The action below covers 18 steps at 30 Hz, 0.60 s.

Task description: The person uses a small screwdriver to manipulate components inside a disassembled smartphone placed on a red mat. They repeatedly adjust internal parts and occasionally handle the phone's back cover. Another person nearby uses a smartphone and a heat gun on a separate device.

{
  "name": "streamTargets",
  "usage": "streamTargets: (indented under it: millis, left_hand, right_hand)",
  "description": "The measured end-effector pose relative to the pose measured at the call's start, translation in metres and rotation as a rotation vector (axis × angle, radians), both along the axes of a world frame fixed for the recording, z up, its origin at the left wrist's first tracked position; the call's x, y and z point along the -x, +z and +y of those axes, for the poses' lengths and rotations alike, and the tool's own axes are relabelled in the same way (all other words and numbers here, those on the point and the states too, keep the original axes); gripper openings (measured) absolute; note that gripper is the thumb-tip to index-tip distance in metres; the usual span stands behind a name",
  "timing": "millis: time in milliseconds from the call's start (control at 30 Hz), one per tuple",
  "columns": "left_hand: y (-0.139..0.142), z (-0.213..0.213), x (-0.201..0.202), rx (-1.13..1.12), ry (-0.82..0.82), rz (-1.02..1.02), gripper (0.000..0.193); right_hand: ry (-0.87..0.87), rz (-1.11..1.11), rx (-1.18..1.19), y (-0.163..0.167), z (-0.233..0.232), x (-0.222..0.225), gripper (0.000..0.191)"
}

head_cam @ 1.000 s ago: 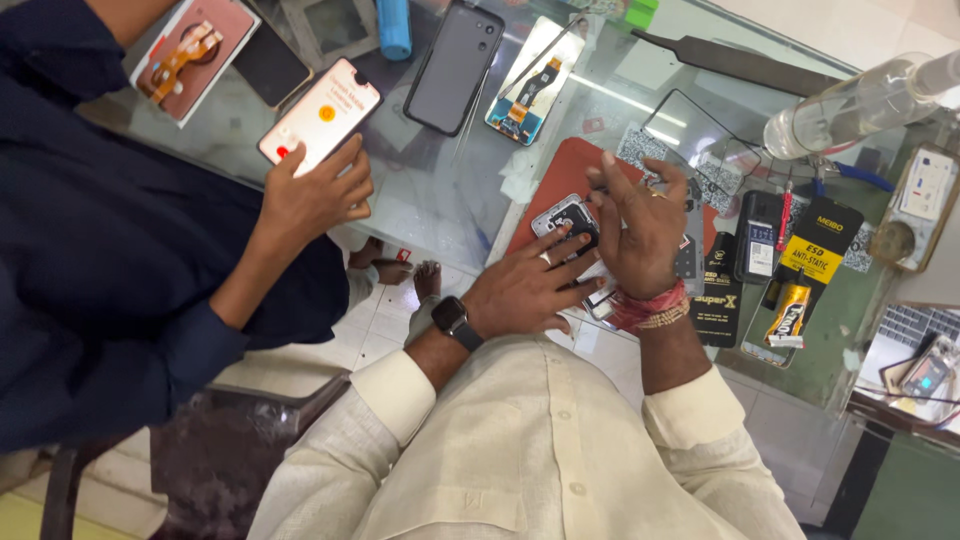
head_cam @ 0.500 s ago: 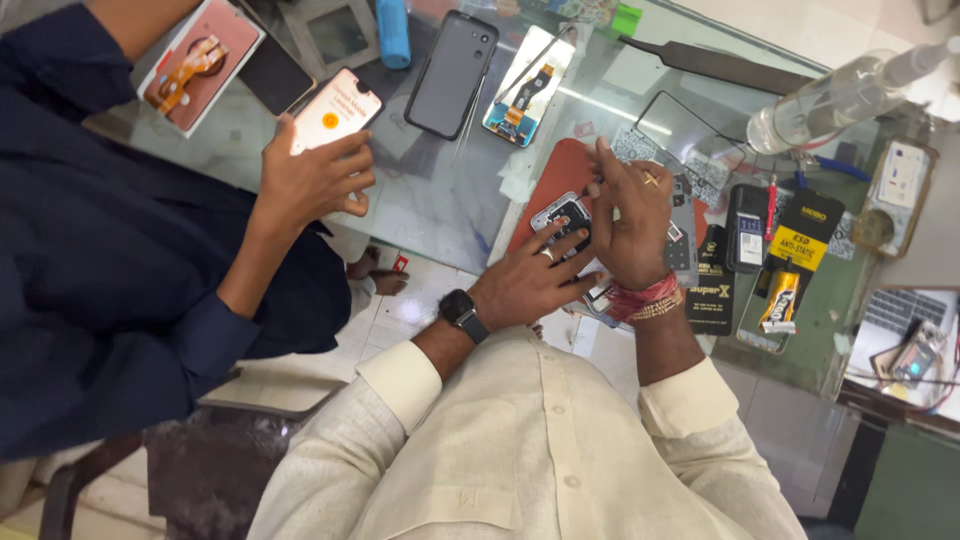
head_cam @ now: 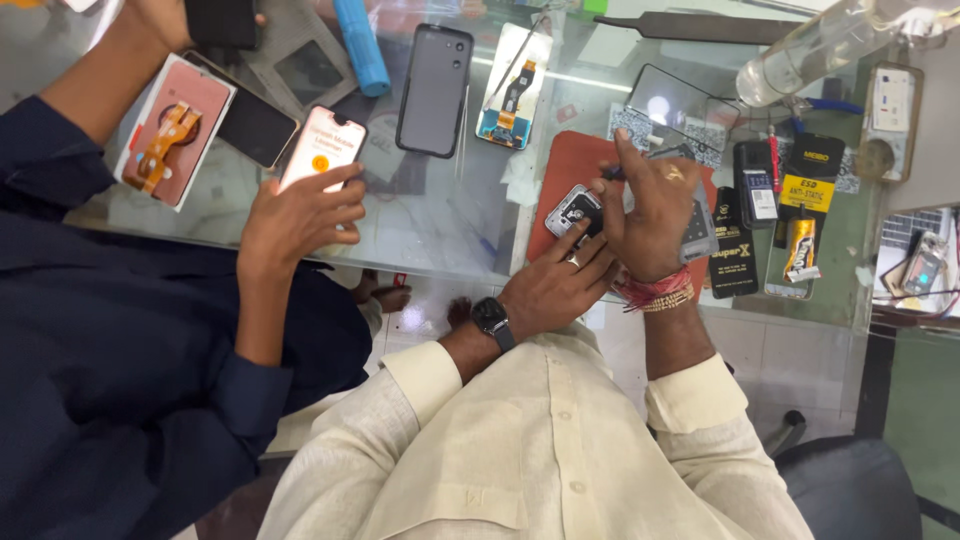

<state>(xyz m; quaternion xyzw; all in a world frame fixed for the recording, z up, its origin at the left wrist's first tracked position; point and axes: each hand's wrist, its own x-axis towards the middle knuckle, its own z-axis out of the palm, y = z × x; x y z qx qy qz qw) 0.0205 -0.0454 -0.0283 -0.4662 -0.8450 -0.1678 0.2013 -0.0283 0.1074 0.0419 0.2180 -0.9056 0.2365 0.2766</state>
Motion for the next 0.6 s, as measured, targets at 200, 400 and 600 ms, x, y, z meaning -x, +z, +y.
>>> streamTargets:
  millis: [200, 400, 600]
  left_hand:
    - [-0.007, 0.001, 0.003, -0.011, -0.036, -0.062, 0.026]
    - [-0.005, 0.015, 0.007, -0.006, -0.103, -0.143, 0.03]
    - [0.005, 0.031, 0.007, 0.037, -0.08, -0.144, 0.029]
  right_hand:
    - [-0.032, 0.057, 0.008, -0.01, -0.003, -0.005, 0.049]
    - [-0.23, -0.363, -0.038, -0.028, 0.003, 0.006, 0.053]
    - [-0.18, -0.281, 0.275, -0.046, 0.031, -0.005, 0.063]
